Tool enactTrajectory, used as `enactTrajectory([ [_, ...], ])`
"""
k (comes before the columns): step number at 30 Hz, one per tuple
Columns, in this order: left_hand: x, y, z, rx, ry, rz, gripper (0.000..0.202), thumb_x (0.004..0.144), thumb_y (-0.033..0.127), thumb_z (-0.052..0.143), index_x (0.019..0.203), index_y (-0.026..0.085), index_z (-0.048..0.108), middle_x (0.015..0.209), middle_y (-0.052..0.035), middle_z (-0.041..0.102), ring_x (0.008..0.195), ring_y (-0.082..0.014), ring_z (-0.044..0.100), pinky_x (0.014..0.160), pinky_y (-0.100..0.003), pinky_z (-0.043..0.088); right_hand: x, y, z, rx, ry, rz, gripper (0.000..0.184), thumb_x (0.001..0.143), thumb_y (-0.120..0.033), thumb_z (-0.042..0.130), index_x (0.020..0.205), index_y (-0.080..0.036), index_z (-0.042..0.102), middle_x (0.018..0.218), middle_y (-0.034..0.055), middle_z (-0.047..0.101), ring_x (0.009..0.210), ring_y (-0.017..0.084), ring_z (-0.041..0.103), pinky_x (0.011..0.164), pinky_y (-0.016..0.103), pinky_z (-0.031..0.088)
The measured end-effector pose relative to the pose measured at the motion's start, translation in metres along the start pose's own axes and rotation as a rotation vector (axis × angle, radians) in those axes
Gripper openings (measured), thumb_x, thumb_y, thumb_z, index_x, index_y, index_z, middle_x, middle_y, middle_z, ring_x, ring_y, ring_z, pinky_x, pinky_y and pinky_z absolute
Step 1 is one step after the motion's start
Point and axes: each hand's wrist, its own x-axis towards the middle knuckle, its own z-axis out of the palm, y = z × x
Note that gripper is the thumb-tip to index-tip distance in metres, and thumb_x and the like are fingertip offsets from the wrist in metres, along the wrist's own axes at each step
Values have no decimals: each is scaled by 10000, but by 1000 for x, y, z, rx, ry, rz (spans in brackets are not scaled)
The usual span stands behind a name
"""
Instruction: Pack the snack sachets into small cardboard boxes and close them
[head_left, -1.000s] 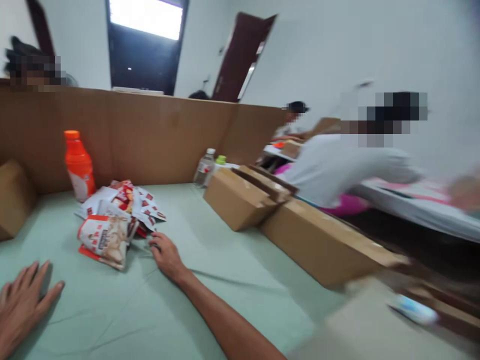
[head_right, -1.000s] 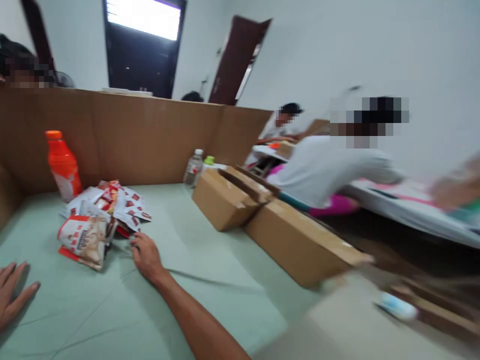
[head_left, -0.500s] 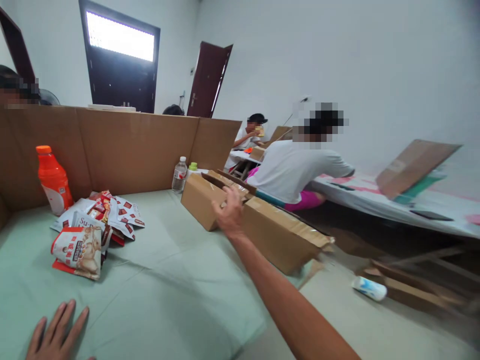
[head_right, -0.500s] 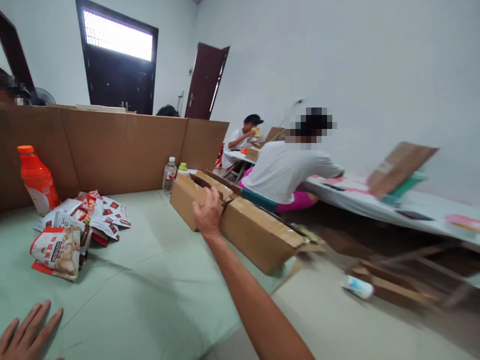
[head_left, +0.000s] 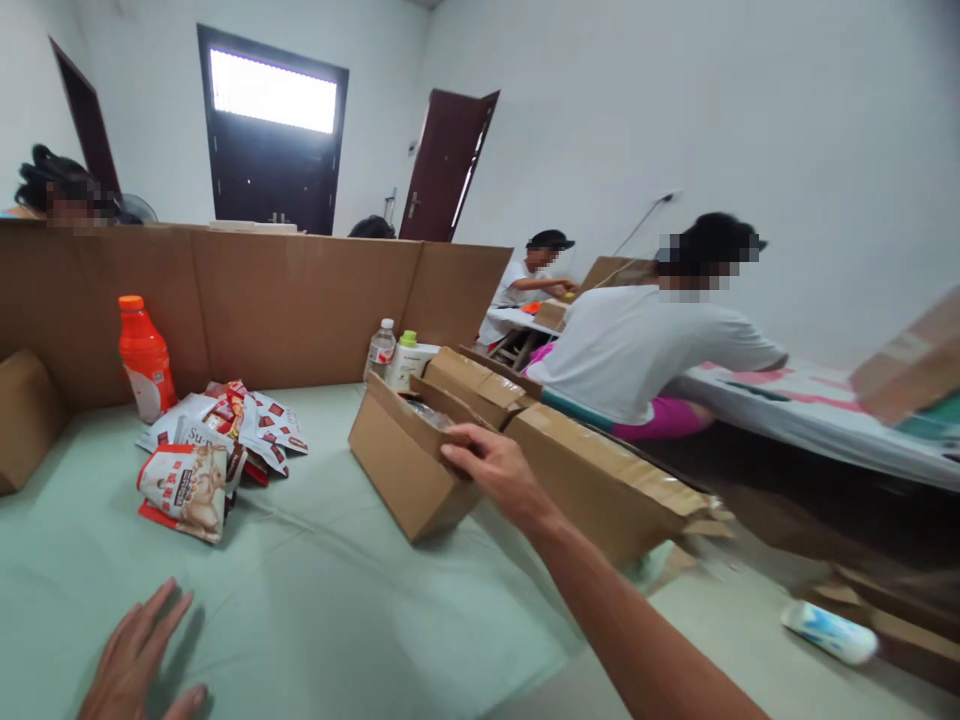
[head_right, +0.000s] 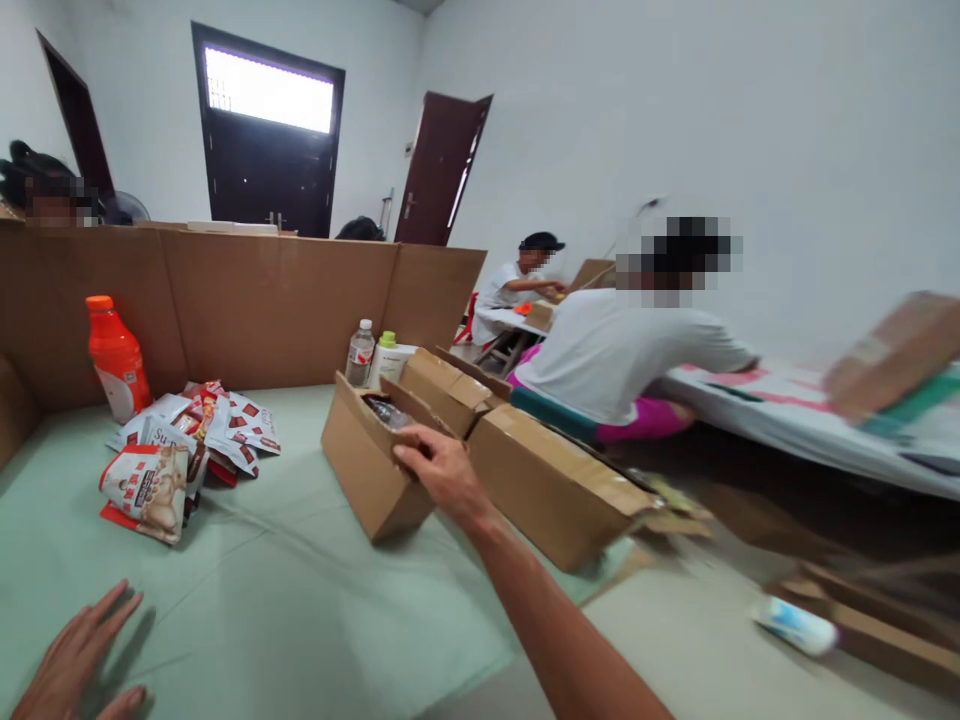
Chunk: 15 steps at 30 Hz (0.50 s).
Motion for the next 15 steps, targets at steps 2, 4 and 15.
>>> enactTrajectory([
  [2,4,17,-10,-126,3,-59,821,899,526,598,1615,372,227,1613,-103,422,1351,-392,564,1007,-565,566,-41,-23,-10,62,-106,-71,308,816,-502,647,826,-208,741,804,47,736,765,219,678,702,324,559],
  [4,10,38,-25,-294,-49,-88,869,910,567,590,1631,349,158,1645,-116,361,1422,-393,481,1066,-563,524,-74,-48,-19,177,-311,-195,328,867,-503,650,718,-219,716,752,63,723,753,219,681,727,341,563],
  [15,49,93,-74,-1010,-408,-155,1354,679,702,812,1642,253,-27,1700,-190,160,1529,-466,214,1205,-681,206,-100,-100,-24,136,-680,-200,441,930,-632,559,1144,-319,783,1215,98,750,1175,291,681,992,479,547],
])
